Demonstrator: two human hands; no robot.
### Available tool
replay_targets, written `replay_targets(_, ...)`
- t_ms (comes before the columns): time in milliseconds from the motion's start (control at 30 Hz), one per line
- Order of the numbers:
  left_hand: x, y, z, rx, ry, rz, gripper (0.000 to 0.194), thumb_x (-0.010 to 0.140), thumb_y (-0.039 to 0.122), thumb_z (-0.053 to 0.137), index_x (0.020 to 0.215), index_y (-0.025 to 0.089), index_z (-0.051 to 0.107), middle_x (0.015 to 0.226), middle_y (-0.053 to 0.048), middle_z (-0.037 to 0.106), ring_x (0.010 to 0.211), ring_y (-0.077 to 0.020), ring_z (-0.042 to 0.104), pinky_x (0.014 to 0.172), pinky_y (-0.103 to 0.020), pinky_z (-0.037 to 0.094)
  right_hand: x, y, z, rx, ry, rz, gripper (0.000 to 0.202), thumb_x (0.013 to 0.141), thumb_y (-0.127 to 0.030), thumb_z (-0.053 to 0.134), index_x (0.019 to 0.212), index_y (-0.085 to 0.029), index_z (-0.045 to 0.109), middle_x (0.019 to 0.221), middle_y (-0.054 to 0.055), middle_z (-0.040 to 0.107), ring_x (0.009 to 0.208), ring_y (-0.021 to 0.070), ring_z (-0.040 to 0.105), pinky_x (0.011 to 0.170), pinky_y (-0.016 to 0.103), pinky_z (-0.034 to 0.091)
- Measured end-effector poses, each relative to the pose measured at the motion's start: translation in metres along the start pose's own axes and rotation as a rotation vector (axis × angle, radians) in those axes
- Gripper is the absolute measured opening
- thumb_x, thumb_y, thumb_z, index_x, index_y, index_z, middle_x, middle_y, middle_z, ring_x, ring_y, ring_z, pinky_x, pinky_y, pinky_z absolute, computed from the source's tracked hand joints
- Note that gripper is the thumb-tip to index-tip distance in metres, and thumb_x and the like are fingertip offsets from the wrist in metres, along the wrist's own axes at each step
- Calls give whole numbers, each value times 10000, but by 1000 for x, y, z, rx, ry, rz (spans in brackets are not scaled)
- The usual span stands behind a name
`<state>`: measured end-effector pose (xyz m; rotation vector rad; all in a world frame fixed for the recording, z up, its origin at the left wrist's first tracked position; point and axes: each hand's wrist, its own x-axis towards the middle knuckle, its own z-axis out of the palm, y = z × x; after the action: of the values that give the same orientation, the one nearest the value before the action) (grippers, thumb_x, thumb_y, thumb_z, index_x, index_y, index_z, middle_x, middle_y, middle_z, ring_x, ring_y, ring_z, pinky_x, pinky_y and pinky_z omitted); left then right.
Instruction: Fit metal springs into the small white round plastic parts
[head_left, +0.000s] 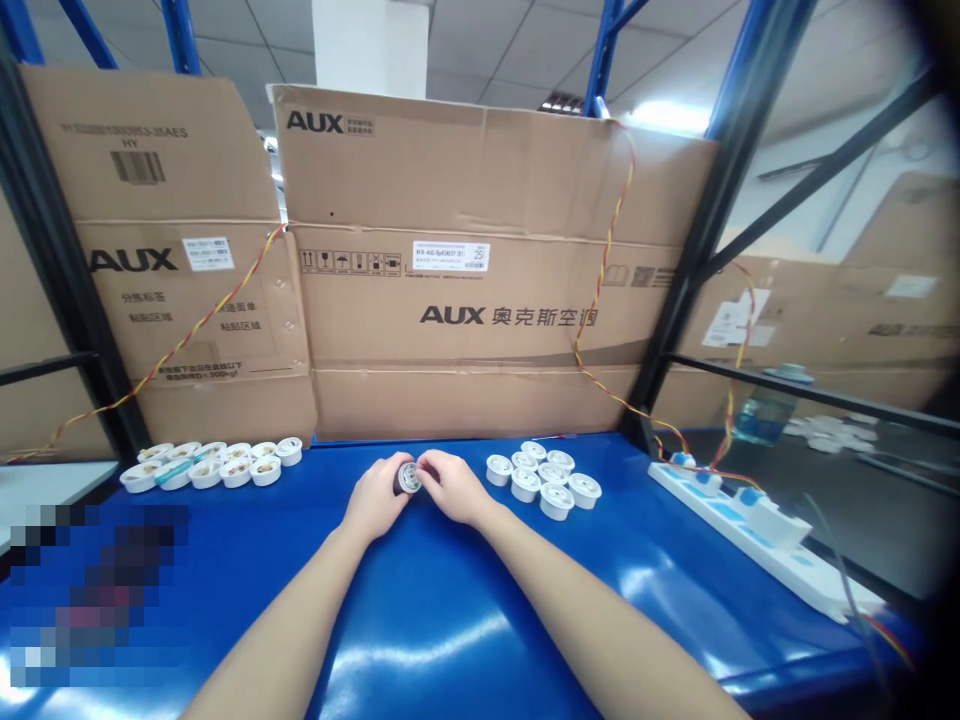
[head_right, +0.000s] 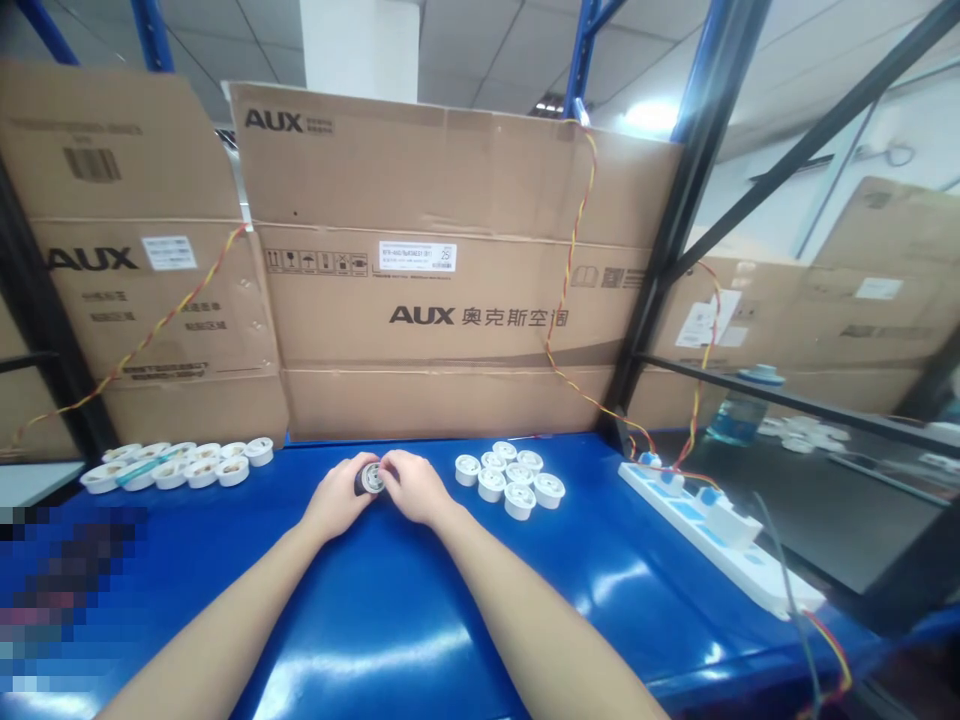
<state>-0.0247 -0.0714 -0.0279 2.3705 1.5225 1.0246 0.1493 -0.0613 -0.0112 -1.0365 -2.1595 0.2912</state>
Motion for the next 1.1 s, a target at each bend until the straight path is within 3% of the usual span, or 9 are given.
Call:
replay_targets(233,-1,5,-3,7,-14,25,357,758,194,603,1100,288,570,985,-26,660,909,-225,605,751,-303,454,-1,-3,0,-83,-51,-6,103,889,-236,521,836,-188,595,862,34,638,746,144,551,693,246,372)
replay_targets(667,0,6,-3,-18,-20,33,351,746,190,609,1081,290,586,986,-17,672,909,-221,615,773,-308,460,0,-1,1,-77,-18,77,112,858,-235,526,786,-190,599,792,26,644,691,138,536,637,237,343)
replay_targets(1100,0,3,-1,-28,-37,4,348,755,244,634,1097,283,586,1020,-19,676,940,-216,622,816,-303,462,2,21,8,334,-53,261,188,776,-352,613,772,-167,643,725,1,652,680,141,566,645,239,411)
